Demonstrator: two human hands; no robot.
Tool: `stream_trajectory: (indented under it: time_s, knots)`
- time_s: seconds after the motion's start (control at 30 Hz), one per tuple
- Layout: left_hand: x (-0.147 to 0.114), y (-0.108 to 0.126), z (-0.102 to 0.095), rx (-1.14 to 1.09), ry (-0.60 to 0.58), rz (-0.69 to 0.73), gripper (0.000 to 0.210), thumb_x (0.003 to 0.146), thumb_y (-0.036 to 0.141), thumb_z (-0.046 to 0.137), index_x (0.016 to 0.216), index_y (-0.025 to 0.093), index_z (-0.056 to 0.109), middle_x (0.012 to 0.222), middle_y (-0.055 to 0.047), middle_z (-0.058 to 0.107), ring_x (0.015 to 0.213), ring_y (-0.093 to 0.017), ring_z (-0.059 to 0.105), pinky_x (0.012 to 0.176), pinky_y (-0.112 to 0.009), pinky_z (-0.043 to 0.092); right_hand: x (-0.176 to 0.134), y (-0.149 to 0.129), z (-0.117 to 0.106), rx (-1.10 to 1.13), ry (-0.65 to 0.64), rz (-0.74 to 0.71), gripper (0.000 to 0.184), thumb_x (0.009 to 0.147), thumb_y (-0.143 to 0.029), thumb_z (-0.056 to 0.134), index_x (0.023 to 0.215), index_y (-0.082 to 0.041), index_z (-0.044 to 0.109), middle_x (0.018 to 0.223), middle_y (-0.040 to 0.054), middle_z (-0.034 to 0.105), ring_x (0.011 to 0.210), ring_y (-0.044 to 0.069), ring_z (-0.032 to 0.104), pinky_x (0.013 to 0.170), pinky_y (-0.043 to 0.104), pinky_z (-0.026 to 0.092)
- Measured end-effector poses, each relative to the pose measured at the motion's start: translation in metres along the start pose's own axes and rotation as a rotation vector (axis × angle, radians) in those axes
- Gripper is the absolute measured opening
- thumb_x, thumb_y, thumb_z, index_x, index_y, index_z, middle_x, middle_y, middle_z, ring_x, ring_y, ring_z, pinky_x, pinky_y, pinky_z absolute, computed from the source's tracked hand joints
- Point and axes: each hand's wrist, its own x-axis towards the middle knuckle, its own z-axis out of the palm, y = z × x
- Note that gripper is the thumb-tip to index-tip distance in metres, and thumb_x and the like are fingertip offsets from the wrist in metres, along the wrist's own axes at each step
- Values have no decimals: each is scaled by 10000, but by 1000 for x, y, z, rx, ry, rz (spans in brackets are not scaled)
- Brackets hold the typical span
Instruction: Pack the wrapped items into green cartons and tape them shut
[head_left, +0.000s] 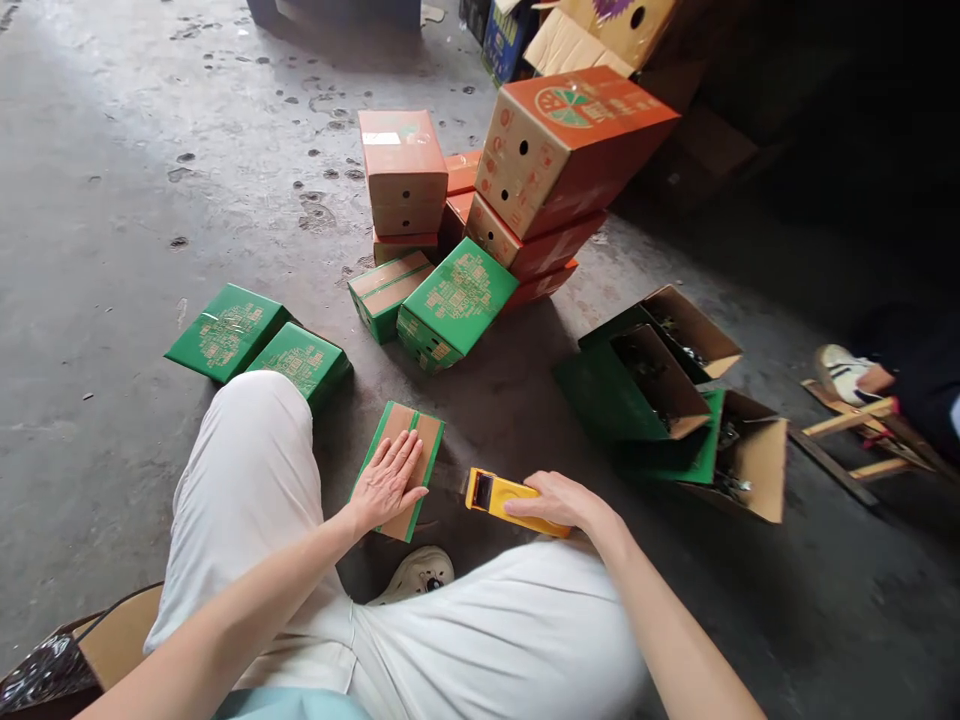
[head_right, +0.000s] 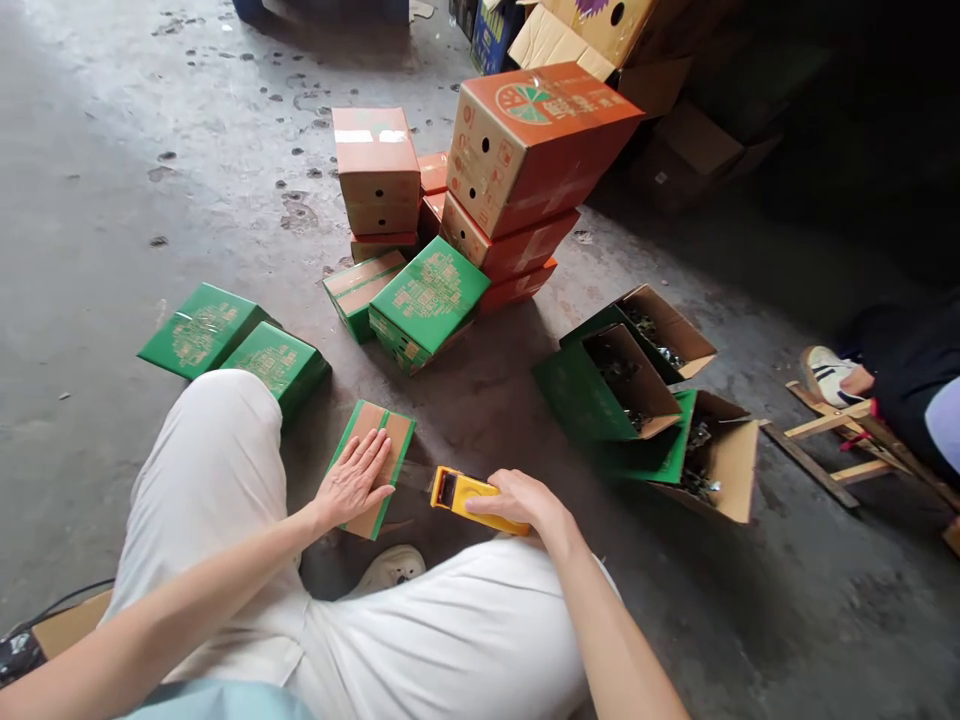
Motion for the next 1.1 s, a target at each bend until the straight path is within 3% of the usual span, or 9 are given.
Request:
stream_trajectory:
  time_s: [0.2, 0.37, 0.47, 0.7, 0.83, 0.9, 0.97, 1.03, 1.1]
  knots:
    - [1, 2, 2, 10, -10, -5, 825, 1018, 598, 471, 1691, 206, 197, 1732, -106, 188, 1612, -293, 167, 1325, -486, 59, 52, -38, 29, -114, 18, 14, 529, 828, -620, 683, 1014, -140, 804, 1050, 202, 774, 922, 317, 732, 699, 332, 476]
    - [-1, -4, 0, 28, 14, 13, 770, 1012, 568, 511, 1674, 251, 275, 1734, -104, 194, 1602, -312, 208, 1319, -499, 97, 82, -93, 57, -79, 113, 36, 444, 859, -515, 671, 1086, -164, 819, 1121, 193, 786, 1058, 318, 746, 798, 333, 534]
    - [-3, -11, -2, 72, 29, 29, 714, 1013, 551, 521, 1652, 293, 334, 1735, -91, 202, 1594, -316, 240, 1310, -508, 134, 92, -113, 69, -36, 153, 84, 451, 885, -437, 655, 1192, -136, 793, 1177, 210, 770, 1132, 323, 730, 867, 347, 543]
    - [-3, -14, 0, 114, 43, 9, 653, 1027, 513, 507, 1631, 297, 385, 1726, -86, 241, 1591, -307, 256, 1305, -493, 169, 94, -105, 60, 7, 237, 132, 481, 899, -439, 657, 1252, -133, 769, 1210, 211, 760, 1199, 335, 704, 915, 357, 541]
    - [1, 5, 6, 132, 94, -73, 587, 1039, 446, 506, 1613, 361, 412, 1736, -79, 219, 1612, -349, 156, 1274, -638, 127, 78, -96, 39, 34, 314, 138, 493, 925, -482, 623, 1258, -147, 766, 1219, 202, 759, 1193, 332, 707, 917, 355, 539]
    - [8, 15, 8, 124, 94, -2, 528, 1038, 402, 517, 1564, 382, 491, 1737, -65, 226, 1614, -366, 132, 1257, -696, 74, 66, -91, 29, 50, 352, 150, 495, 923, -493, 636, 1250, -145, 768, 1215, 207, 758, 1191, 333, 708, 921, 350, 534]
    - [20, 21, 9, 100, 38, 160, 422, 1036, 361, 516, 1436, 316, 644, 1715, -75, 298, 1609, -334, 188, 1280, -657, 49, 54, -85, 20, 62, 385, 163, 501, 925, -507, 643, 1244, -141, 770, 1215, 217, 755, 1200, 334, 703, 934, 346, 526]
    - [38, 21, 10, 78, -64, 340, 331, 1030, 341, 513, 1178, 224, 785, 1608, -114, 493, 1581, -289, 292, 1313, -568, 70, 41, -78, 12, 77, 420, 166, 508, 932, -524, 632, 1233, -139, 772, 1212, 222, 754, 1198, 336, 704, 937, 348, 522]
    - [58, 19, 13, 66, -196, 489, 354, 1012, 374, 533, 908, 202, 825, 1304, -136, 735, 1515, -289, 415, 1323, -523, 99, 28, -70, 5, 104, 454, 159, 522, 941, -547, 610, 1223, -138, 774, 1201, 223, 758, 1186, 339, 709, 930, 354, 523]
